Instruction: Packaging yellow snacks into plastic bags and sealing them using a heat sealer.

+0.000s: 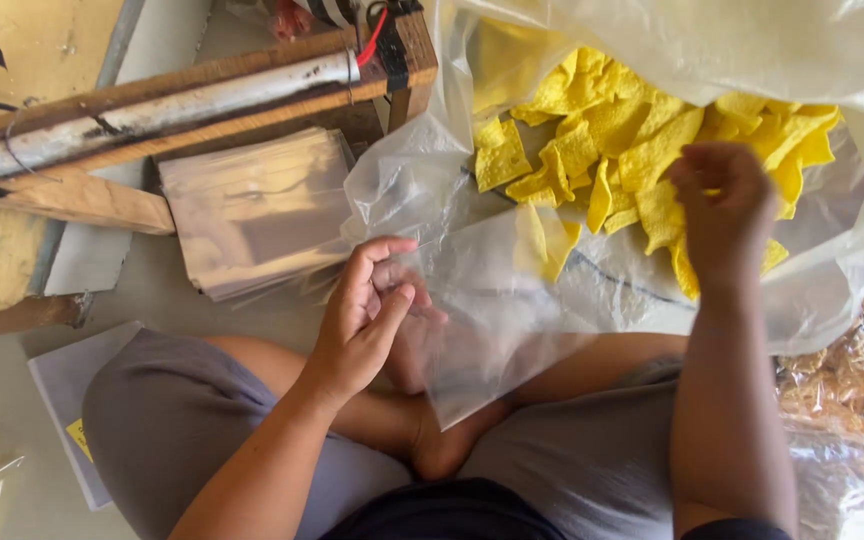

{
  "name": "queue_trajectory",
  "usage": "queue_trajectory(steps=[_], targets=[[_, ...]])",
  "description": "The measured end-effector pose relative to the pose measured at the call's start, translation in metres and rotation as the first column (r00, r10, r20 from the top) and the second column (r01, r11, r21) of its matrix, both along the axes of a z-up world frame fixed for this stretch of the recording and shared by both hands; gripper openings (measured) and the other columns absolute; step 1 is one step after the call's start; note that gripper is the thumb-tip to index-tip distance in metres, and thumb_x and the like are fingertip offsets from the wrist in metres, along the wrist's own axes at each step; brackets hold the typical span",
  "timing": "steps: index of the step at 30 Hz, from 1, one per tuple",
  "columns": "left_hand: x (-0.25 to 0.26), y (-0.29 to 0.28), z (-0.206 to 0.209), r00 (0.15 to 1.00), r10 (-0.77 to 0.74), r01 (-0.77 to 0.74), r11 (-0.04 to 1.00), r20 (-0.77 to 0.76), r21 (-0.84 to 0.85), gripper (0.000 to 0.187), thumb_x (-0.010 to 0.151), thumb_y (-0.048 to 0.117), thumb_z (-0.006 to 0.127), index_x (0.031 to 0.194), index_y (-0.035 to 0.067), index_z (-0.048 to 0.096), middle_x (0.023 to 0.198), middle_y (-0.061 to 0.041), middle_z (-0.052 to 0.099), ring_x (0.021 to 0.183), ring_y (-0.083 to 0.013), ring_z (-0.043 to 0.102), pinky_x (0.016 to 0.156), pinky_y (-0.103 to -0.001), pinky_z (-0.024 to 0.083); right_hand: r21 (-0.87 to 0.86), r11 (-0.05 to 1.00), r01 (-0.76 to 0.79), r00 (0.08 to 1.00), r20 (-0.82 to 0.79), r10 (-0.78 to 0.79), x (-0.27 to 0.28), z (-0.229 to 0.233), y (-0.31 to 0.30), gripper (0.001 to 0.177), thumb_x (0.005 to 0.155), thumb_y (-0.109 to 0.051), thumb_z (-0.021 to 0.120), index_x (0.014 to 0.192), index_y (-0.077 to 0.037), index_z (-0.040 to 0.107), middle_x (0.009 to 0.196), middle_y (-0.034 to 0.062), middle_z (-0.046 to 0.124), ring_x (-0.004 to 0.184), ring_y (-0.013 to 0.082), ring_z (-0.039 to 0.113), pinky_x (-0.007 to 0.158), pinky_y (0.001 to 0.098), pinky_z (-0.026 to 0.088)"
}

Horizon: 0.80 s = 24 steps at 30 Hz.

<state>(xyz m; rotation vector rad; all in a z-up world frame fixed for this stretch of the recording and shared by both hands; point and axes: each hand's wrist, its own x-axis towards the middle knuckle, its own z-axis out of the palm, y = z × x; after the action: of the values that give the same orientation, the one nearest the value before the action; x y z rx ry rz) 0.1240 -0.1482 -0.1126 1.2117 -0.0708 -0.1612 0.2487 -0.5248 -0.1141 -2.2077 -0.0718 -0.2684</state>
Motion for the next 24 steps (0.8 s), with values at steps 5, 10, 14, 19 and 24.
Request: queue_trajectory(steps=[5, 10, 14, 19, 24], targets=[[0.006, -0.001, -0.047, 1.0, -0.003, 0.006, 0.942, -0.009, 0.335, 0.017, 0.103, 0.003, 0.056, 0.12, 0.001, 0.058, 0.101, -0.008, 0.069, 0.099, -0.0135, 0.074, 0.087, -0.03, 0.062, -0.231, 0.969, -0.084, 0.97, -0.24, 0.027, 0.031, -0.089, -0.018, 0.057, 0.079, -0.012, 0.088, 0.129, -0.001, 0.063, 0.108, 0.0139, 0.073, 0.093, 0.0235, 0.073, 0.075, 0.0348, 0.058], [0.018, -0.011, -0.039, 0.995, -0.098, 0.099, 0.92, -0.02, 0.379, 0.03, 0.1, -0.001, 0.054, 0.129, 0.001, 0.058, 0.104, -0.009, 0.072, 0.1, -0.0131, 0.073, 0.089, -0.027, 0.058, -0.356, 0.934, -0.035, 0.955, -0.287, -0.073, 0.043, -0.105, -0.029, 0.045, 0.089, -0.016, 0.083, 0.13, -0.005, 0.069, 0.104, 0.0135, 0.076, 0.09, 0.0229, 0.074, 0.081, 0.0371, 0.059], [0.016, -0.012, -0.067, 0.998, -0.061, 0.053, 0.954, 0.017, 0.295, 0.02, 0.1, -0.002, 0.053, 0.12, -0.001, 0.057, 0.112, -0.009, 0.067, 0.102, -0.015, 0.071, 0.089, -0.028, 0.057, -0.296, 0.955, 0.012, 0.959, -0.269, -0.095, 0.033, -0.071, -0.051, 0.041, 0.095, -0.012, 0.079, 0.132, -0.002, 0.069, 0.109, 0.0135, 0.073, 0.095, 0.0207, 0.071, 0.081, 0.0345, 0.058], [0.014, -0.011, -0.067, 0.982, -0.018, -0.054, 0.929, 0.19, 0.367, 0.01, 0.107, -0.001, 0.049, 0.107, 0.001, 0.058, 0.099, -0.009, 0.071, 0.097, -0.0153, 0.071, 0.089, -0.029, 0.056, 0.197, 0.979, 0.057, 0.959, -0.283, 0.001, 0.014, -0.044, -0.071, 0.031, 0.102, -0.001, 0.069, 0.132, 0.0, 0.06, 0.117, 0.0114, 0.069, 0.102, 0.015, 0.068, 0.083, 0.0256, 0.056], [0.011, -0.023, -0.049, 0.997, -0.031, -0.004, 0.902, 0.076, 0.431, 0.007, 0.107, 0.006, 0.053, 0.11, 0.003, 0.058, 0.088, -0.006, 0.071, 0.083, -0.014, 0.072, 0.076, -0.027, 0.056, 0.775, 0.629, -0.066, 0.903, -0.222, 0.369, -0.025, 0.006, 0.003, 0.013, 0.108, 0.003, 0.067, 0.118, -0.003, 0.061, 0.115, 0.0099, 0.07, 0.106, 0.0185, 0.068, 0.098, 0.0326, 0.056]])
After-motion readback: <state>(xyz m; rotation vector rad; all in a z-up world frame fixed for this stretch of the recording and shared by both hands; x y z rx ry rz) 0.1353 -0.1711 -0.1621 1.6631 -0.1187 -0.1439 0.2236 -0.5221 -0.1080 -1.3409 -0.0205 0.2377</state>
